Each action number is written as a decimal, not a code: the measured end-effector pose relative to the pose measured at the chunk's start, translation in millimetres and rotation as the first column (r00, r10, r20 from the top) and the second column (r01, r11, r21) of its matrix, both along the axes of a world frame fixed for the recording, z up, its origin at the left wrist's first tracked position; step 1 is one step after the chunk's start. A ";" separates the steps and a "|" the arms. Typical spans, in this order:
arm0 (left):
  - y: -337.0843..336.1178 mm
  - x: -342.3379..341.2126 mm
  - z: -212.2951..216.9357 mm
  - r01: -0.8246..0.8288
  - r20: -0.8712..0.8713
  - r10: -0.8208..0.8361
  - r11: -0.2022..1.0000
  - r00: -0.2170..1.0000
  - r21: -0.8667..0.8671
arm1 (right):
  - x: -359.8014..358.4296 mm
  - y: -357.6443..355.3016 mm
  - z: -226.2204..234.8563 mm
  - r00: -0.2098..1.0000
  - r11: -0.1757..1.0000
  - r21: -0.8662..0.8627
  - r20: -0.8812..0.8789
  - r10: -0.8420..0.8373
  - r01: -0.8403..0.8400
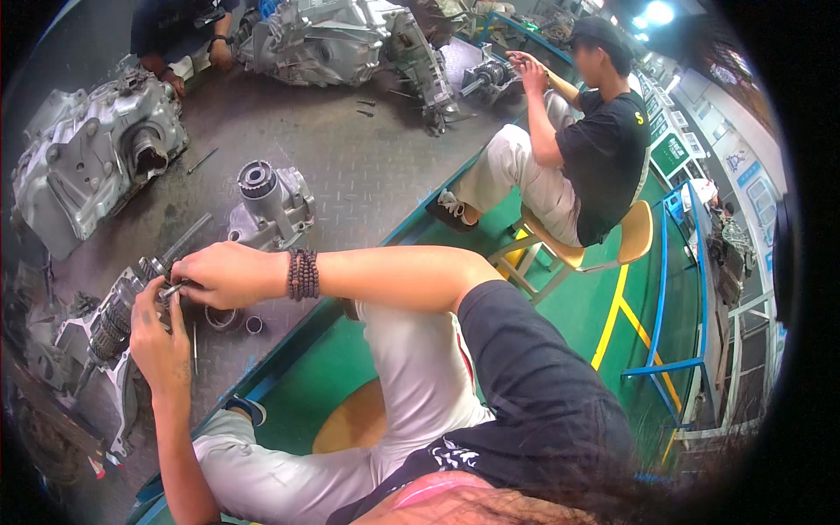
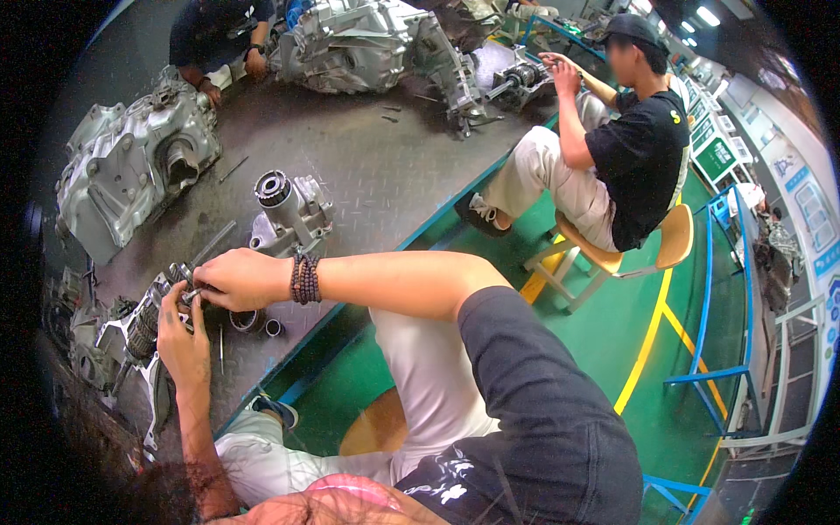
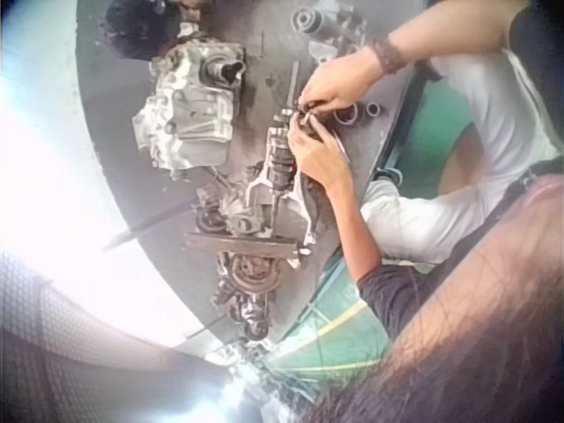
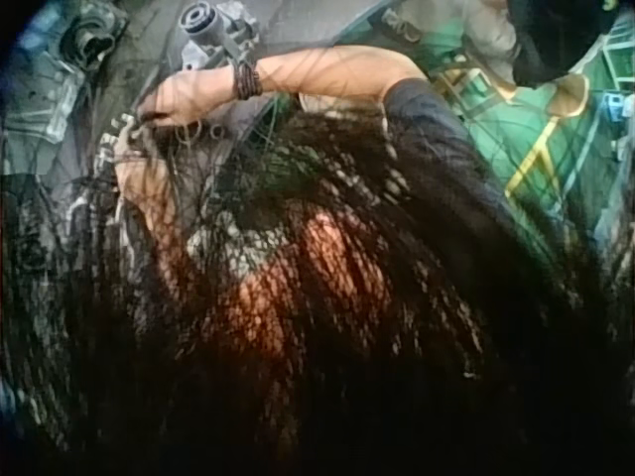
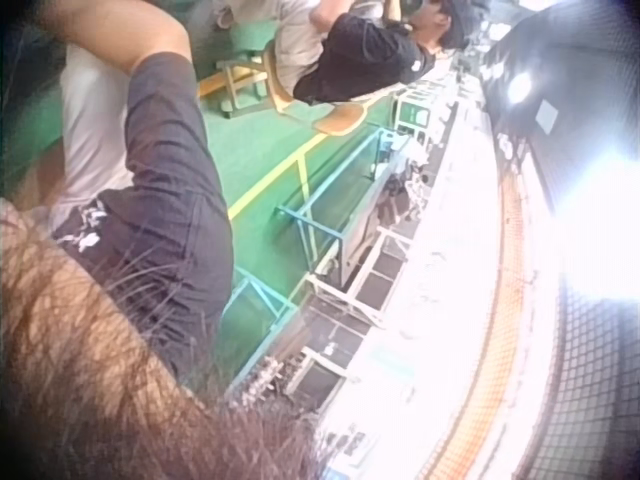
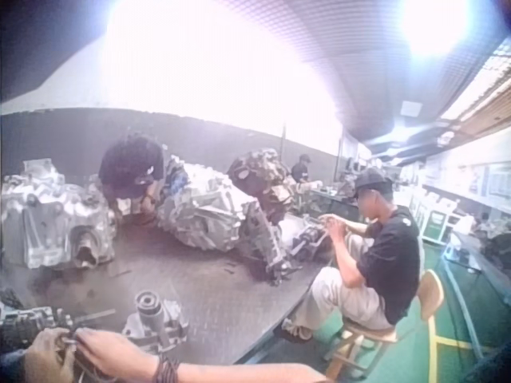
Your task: The person assembles mechanical components by fitting small pins and bearings into gear pieces by hand, then aligns parts onto the transmission gear assembly on the table.
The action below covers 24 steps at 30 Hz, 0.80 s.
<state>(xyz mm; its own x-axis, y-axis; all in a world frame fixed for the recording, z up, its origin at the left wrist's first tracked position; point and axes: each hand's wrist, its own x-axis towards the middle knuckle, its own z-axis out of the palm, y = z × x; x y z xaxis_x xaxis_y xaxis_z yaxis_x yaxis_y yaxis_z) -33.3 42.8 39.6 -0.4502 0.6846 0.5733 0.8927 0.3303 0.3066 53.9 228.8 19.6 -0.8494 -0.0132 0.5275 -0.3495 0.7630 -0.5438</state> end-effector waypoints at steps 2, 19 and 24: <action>1.4 4.4 4.3 -0.003 0.033 0.002 1.000 0.999 0.028 | 0.4 0.2 -0.6 0.995 0.997 -0.078 0.090 0.036 -0.029; 3.6 7.2 11.8 0.114 -0.098 -0.111 0.993 0.989 0.019 | -9.9 -23.6 -29.9 0.933 0.716 -0.698 0.254 0.255 -0.005; -111.2 -21.6 0.1 0.073 -0.310 0.051 0.923 0.949 0.377 | -4.9 -19.7 -21.1 0.938 0.747 -0.663 0.287 0.195 0.047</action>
